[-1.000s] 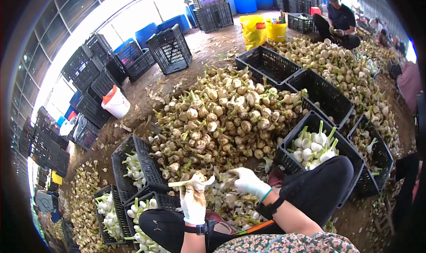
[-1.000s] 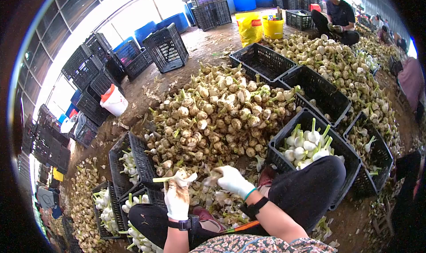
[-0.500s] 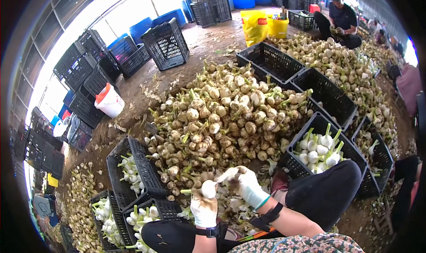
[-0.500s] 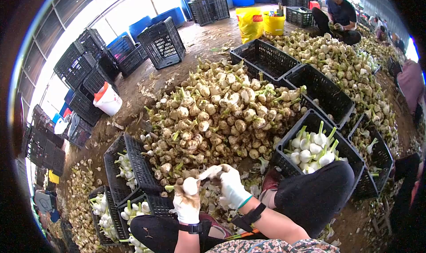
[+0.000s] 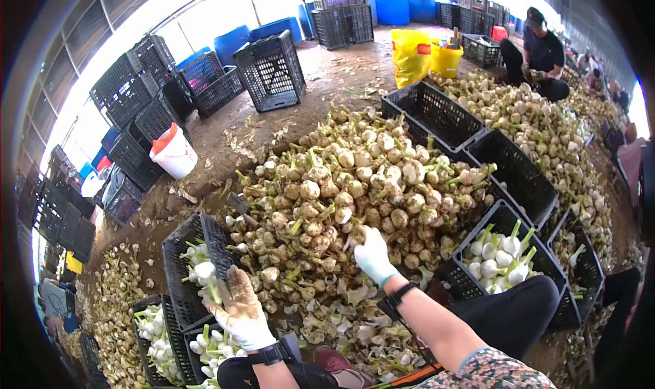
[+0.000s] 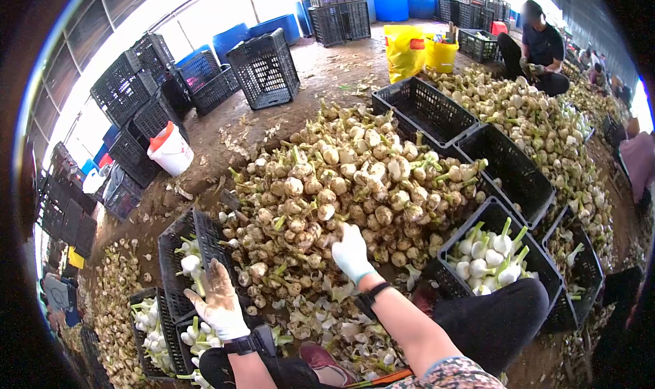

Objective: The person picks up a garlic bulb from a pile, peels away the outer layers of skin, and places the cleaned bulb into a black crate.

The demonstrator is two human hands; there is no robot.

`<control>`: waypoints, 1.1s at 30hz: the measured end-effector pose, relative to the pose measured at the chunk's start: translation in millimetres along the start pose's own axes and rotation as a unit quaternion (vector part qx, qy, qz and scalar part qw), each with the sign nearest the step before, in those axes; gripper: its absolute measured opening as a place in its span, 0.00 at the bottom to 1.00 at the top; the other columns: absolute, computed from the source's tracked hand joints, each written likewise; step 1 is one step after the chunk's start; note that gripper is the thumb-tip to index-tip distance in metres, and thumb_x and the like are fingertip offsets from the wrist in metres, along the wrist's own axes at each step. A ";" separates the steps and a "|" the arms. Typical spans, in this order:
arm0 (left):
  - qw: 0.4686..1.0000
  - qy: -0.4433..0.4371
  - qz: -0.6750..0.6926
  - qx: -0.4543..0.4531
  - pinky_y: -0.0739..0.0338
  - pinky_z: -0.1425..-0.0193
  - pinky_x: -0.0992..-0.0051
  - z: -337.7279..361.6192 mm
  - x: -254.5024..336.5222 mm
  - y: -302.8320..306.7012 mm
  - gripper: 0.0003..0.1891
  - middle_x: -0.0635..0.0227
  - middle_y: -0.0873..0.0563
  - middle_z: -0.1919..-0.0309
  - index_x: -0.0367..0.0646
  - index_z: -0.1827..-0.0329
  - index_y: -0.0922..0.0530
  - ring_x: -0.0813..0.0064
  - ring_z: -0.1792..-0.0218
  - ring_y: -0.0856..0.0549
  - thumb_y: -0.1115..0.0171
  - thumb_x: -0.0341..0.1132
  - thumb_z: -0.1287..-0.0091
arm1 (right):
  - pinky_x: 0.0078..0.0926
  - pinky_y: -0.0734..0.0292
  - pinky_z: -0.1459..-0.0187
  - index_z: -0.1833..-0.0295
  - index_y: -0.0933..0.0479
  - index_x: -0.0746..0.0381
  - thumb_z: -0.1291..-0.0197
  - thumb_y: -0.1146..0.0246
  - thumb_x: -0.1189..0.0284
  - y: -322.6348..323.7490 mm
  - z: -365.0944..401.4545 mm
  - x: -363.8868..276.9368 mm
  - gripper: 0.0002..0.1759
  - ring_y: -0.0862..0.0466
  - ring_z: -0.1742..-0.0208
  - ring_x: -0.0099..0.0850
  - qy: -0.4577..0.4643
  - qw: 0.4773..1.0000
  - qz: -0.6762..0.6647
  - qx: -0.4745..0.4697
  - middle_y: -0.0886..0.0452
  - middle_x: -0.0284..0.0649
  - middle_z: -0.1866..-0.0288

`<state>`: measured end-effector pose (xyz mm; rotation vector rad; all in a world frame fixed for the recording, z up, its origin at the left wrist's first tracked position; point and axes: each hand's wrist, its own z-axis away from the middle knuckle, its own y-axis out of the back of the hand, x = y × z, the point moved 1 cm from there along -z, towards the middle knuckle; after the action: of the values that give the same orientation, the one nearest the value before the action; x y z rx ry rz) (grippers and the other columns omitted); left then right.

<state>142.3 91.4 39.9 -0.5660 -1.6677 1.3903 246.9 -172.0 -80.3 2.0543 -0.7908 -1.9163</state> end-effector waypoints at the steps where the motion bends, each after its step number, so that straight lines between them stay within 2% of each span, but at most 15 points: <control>1: 1.000 -0.004 0.001 -0.002 0.18 0.36 0.56 -3.7 -1.6 1.7 0.28 0.43 0.20 0.41 0.32 0.38 0.27 0.52 0.40 0.18 0.36 0.48 0.30 | 0.44 0.26 0.43 0.38 0.25 0.60 0.40 0.38 0.69 -10.3 -23.0 -7.5 0.23 0.23 0.45 0.54 0.016 1.000 0.007 0.008 0.25 0.55 0.47; 3: 0.992 0.027 -0.032 -0.121 0.18 0.37 0.55 -5.1 -11.5 6.9 0.24 0.43 0.16 0.48 0.32 0.46 0.22 0.52 0.43 0.16 0.39 0.48 0.28 | 0.44 0.25 0.43 0.39 0.23 0.55 0.44 0.39 0.73 -32.4 -60.1 -14.8 0.24 0.22 0.44 0.53 0.002 0.997 0.064 -0.047 0.26 0.57 0.45; 5: 0.995 0.102 -0.006 -0.010 0.14 0.43 0.59 8.1 -32.4 17.4 0.15 0.48 0.13 0.53 0.38 0.51 0.19 0.57 0.48 0.13 0.40 0.43 0.27 | 0.43 0.24 0.43 0.40 0.22 0.54 0.45 0.39 0.73 -49.9 -77.1 -13.1 0.24 0.22 0.44 0.53 0.002 0.981 0.174 -0.084 0.26 0.58 0.45; 8: 0.977 0.140 -0.162 0.009 0.14 0.45 0.61 24.5 -60.6 48.8 0.19 0.56 0.15 0.50 0.40 0.38 0.25 0.62 0.49 0.13 0.38 0.40 0.27 | 0.42 0.23 0.45 0.44 0.20 0.55 0.45 0.39 0.72 -49.7 -73.5 -6.8 0.20 0.21 0.46 0.54 0.035 0.987 0.145 -0.061 0.26 0.58 0.47; 9: 0.963 0.146 -0.226 -0.001 0.15 0.45 0.62 35.5 -74.0 61.0 0.23 0.59 0.17 0.47 0.41 0.33 0.28 0.64 0.49 0.14 0.38 0.38 0.28 | 0.38 0.22 0.46 0.45 0.21 0.56 0.43 0.39 0.75 -28.9 -50.5 -18.3 0.18 0.19 0.47 0.51 -0.046 0.992 0.098 -0.072 0.24 0.55 0.44; 11: 0.907 0.207 -0.366 0.021 0.21 0.38 0.63 51.3 -89.7 47.1 0.31 0.62 0.24 0.37 0.43 0.24 0.37 0.64 0.39 0.20 0.37 0.38 0.27 | 0.32 0.22 0.49 0.43 0.24 0.59 0.40 0.39 0.77 -19.1 -18.5 -7.1 0.18 0.18 0.48 0.41 -0.143 0.939 -0.295 -0.108 0.23 0.49 0.42; 13: 0.899 0.247 -0.362 0.002 0.24 0.38 0.71 64.1 -114.3 50.0 0.34 0.65 0.22 0.39 0.43 0.21 0.42 0.73 0.42 0.21 0.39 0.41 0.26 | 0.26 0.23 0.48 0.37 0.29 0.63 0.35 0.40 0.77 9.3 27.9 -33.3 0.20 0.20 0.47 0.31 -0.294 0.751 -0.572 -0.150 0.22 0.41 0.44; 15: 0.903 0.268 -0.322 -0.093 0.27 0.35 0.71 76.4 -129.3 54.9 0.33 0.65 0.25 0.36 0.45 0.20 0.45 0.73 0.38 0.24 0.43 0.39 0.23 | 0.25 0.25 0.44 0.30 0.35 0.66 0.32 0.38 0.69 20.0 67.7 -42.5 0.29 0.21 0.45 0.28 -0.202 0.782 -0.550 -0.214 0.22 0.37 0.43; 17: 0.910 0.267 -0.305 -0.092 0.24 0.35 0.68 93.2 -126.6 54.1 0.32 0.66 0.25 0.35 0.45 0.21 0.43 0.70 0.39 0.22 0.42 0.34 0.25 | 0.30 0.38 0.29 0.23 0.42 0.66 0.36 0.32 0.56 31.1 91.5 -32.2 0.44 0.29 0.30 0.31 -0.050 0.834 -0.474 -0.278 0.30 0.40 0.29; 19: 0.926 0.244 -0.268 -0.102 0.23 0.36 0.69 107.2 -118.1 45.7 0.32 0.66 0.25 0.35 0.45 0.22 0.41 0.71 0.39 0.21 0.40 0.29 0.27 | 0.32 0.43 0.26 0.22 0.43 0.66 0.37 0.31 0.53 55.8 100.4 -46.1 0.47 0.33 0.27 0.31 -0.052 0.832 -0.453 -0.315 0.33 0.42 0.26; 23: 0.880 0.097 -0.429 -0.179 0.25 0.32 0.70 125.7 -100.8 33.3 0.37 0.64 0.26 0.34 0.40 0.25 0.38 0.68 0.38 0.22 0.32 0.20 0.37 | 0.29 0.29 0.36 0.28 0.32 0.68 0.39 0.29 0.57 80.2 108.8 -37.9 0.40 0.23 0.37 0.30 -0.033 0.903 -0.329 -0.273 0.25 0.44 0.33; 24: 0.879 0.098 -0.430 -0.183 0.25 0.32 0.70 130.3 -99.1 32.4 0.37 0.64 0.26 0.34 0.40 0.25 0.38 0.68 0.38 0.22 0.32 0.20 0.37 | 0.26 0.27 0.40 0.34 0.27 0.70 0.38 0.30 0.56 81.4 114.4 -42.4 0.35 0.20 0.43 0.26 -0.064 0.894 -0.368 -0.248 0.17 0.40 0.43; 27: 0.816 0.023 -0.524 -0.241 0.26 0.32 0.69 137.6 -93.1 36.7 0.38 0.62 0.25 0.35 0.39 0.27 0.35 0.68 0.38 0.22 0.28 0.19 0.42 | 0.23 0.25 0.44 0.38 0.25 0.69 0.40 0.27 0.63 80.9 123.2 -51.7 0.30 0.21 0.48 0.22 -0.049 0.907 -0.336 -0.251 0.16 0.37 0.47; 29: 0.674 -0.094 -0.663 -0.313 0.27 0.32 0.68 136.3 -89.2 41.7 0.38 0.61 0.24 0.36 0.38 0.30 0.33 0.67 0.38 0.22 0.26 0.20 0.45 | 0.22 0.25 0.48 0.44 0.21 0.68 0.41 0.27 0.70 72.6 131.2 -45.9 0.22 0.21 0.53 0.20 -0.078 0.905 -0.373 -0.191 0.15 0.34 0.51; 33: 0.684 -0.099 -0.647 -0.323 0.27 0.31 0.68 149.2 -79.9 19.7 0.39 0.60 0.23 0.38 0.37 0.31 0.32 0.67 0.38 0.22 0.24 0.20 0.49 | 0.20 0.25 0.49 0.50 0.17 0.67 0.39 0.30 0.74 92.9 139.1 -59.8 0.13 0.20 0.57 0.18 -0.122 0.877 -0.415 -0.208 0.14 0.31 0.57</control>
<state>55.7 -48.4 -4.9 0.4618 -1.9869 -0.2226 89.9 -190.8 0.6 2.0341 0.5766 -2.4839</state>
